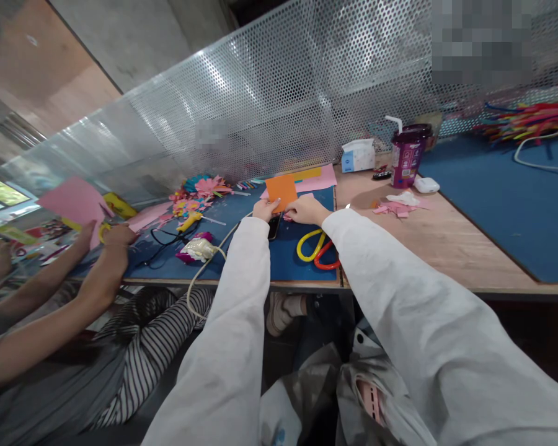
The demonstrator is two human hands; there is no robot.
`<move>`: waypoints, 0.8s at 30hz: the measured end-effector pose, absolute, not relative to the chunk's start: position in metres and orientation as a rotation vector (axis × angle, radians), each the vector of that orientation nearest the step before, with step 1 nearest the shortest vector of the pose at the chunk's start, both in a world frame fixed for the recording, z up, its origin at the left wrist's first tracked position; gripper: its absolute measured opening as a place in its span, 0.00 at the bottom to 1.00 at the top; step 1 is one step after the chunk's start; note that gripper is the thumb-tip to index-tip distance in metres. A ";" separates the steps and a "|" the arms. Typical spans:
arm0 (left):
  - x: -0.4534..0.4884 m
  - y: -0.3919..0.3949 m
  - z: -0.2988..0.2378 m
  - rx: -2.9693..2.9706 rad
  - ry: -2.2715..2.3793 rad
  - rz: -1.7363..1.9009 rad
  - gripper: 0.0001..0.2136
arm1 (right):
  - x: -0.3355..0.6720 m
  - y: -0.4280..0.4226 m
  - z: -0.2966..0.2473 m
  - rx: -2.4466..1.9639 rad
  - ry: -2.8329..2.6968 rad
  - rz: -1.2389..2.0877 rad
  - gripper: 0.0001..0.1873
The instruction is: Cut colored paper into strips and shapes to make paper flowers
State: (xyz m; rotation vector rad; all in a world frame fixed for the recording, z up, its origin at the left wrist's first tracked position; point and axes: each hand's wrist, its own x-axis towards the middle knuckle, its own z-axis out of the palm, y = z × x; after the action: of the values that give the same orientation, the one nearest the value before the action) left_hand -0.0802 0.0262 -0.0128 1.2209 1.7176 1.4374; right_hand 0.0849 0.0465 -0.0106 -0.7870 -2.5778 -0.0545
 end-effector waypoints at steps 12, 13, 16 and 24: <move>-0.079 0.031 -0.014 1.119 1.686 1.473 0.11 | 0.086 0.038 -0.005 -0.755 -2.599 -0.064 0.21; -0.078 0.032 -0.015 1.095 1.675 1.481 0.11 | 0.085 0.036 -0.005 -0.729 -2.621 -0.056 0.20; -0.076 0.034 -0.015 1.047 1.629 1.477 0.11 | 0.083 0.032 -0.004 -0.727 -2.654 -0.035 0.19; -0.073 0.025 -0.009 1.073 1.565 1.409 0.10 | 0.081 0.035 -0.008 -0.853 -2.515 0.067 0.21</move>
State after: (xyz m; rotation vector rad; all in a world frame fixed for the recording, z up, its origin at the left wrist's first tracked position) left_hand -0.0730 0.0251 -0.0088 1.0733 1.5649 1.4090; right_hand 0.0805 0.0348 -0.0084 -0.8533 -2.5146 0.0674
